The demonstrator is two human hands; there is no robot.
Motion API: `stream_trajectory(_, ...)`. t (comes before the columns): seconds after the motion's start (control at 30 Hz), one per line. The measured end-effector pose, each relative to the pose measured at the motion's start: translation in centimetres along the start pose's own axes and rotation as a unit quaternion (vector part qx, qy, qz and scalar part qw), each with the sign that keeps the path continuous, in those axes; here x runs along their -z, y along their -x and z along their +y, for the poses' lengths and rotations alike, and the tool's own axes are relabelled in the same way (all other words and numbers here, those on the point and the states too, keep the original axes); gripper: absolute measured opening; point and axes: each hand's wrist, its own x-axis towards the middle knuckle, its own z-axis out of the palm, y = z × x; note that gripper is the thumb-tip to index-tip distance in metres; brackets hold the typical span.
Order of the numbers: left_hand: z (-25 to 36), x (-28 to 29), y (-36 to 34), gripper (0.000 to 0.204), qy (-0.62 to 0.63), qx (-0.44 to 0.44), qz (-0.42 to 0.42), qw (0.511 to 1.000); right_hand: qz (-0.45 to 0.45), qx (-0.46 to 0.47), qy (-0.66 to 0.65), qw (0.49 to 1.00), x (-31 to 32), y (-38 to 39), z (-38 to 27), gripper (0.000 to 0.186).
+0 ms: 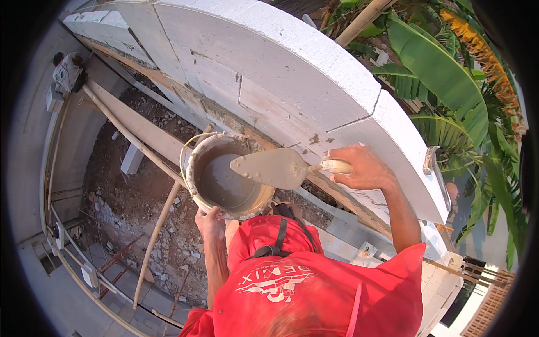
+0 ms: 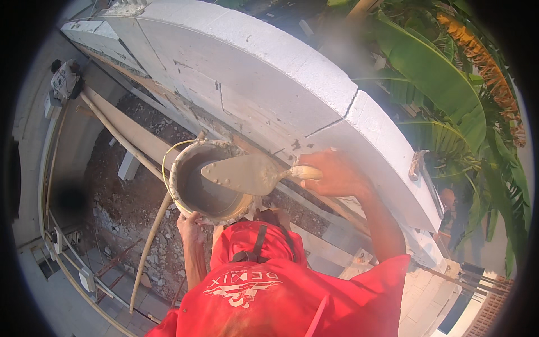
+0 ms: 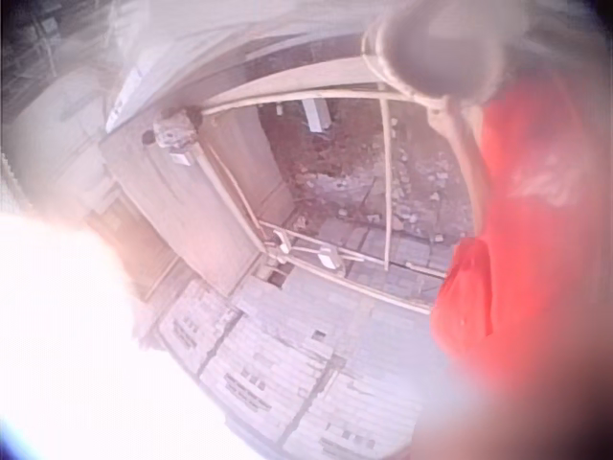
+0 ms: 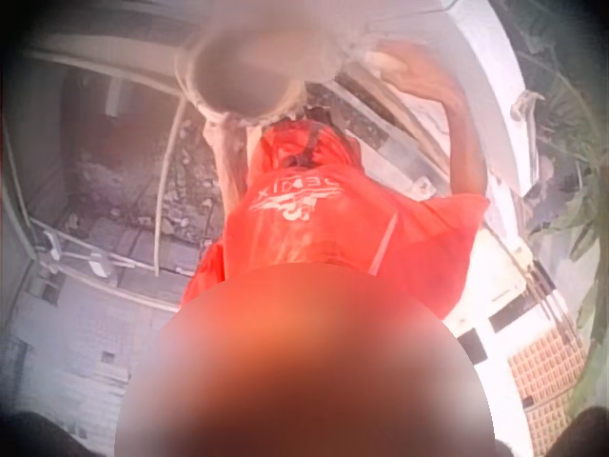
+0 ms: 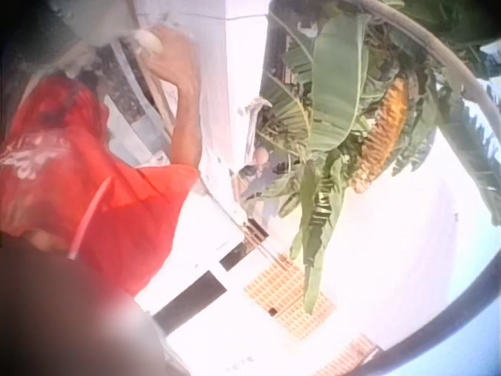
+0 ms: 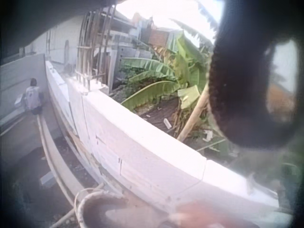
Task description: The person applies cement mortar to a wall using a trowel, then places white blocks onto the mortar bed and taps them into position with a hammer. The person repeats this process along the wall.
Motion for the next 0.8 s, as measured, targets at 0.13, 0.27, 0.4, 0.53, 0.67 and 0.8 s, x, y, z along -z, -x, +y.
stream_trajectory(0.13,-0.4,-0.1,-0.7,0.032,0.016,-0.019,-0.032,0.999,0.032,-0.002,-0.042,0.999,8.8,6.1,2.2,0.041)
stream_trajectory(0.27,-1.1,-0.6,-1.6,0.029,-0.011,0.000,-0.012,1.000,0.112,-0.076,-0.031,0.990,17.0,12.0,3.6,0.043)
stream_trajectory(0.4,-1.9,-0.4,-2.6,0.027,-0.027,-0.016,0.011,0.999,0.122,-0.221,0.020,0.967,23.6,14.8,4.4,0.051)
stream_trajectory(0.53,-2.5,0.8,-3.8,0.029,-0.019,-0.040,0.000,0.999,0.178,-0.167,0.249,0.937,26.0,13.0,4.5,0.053)
stream_trajectory(0.67,-2.8,2.1,-4.7,0.031,-0.033,-0.028,0.024,0.999,0.086,-0.284,0.334,0.895,28.1,8.2,4.2,0.053)
stream_trajectory(0.8,-3.3,3.2,-4.7,0.033,-0.028,-0.020,0.065,0.997,0.064,-0.325,0.396,0.856,28.1,5.1,3.6,0.053)
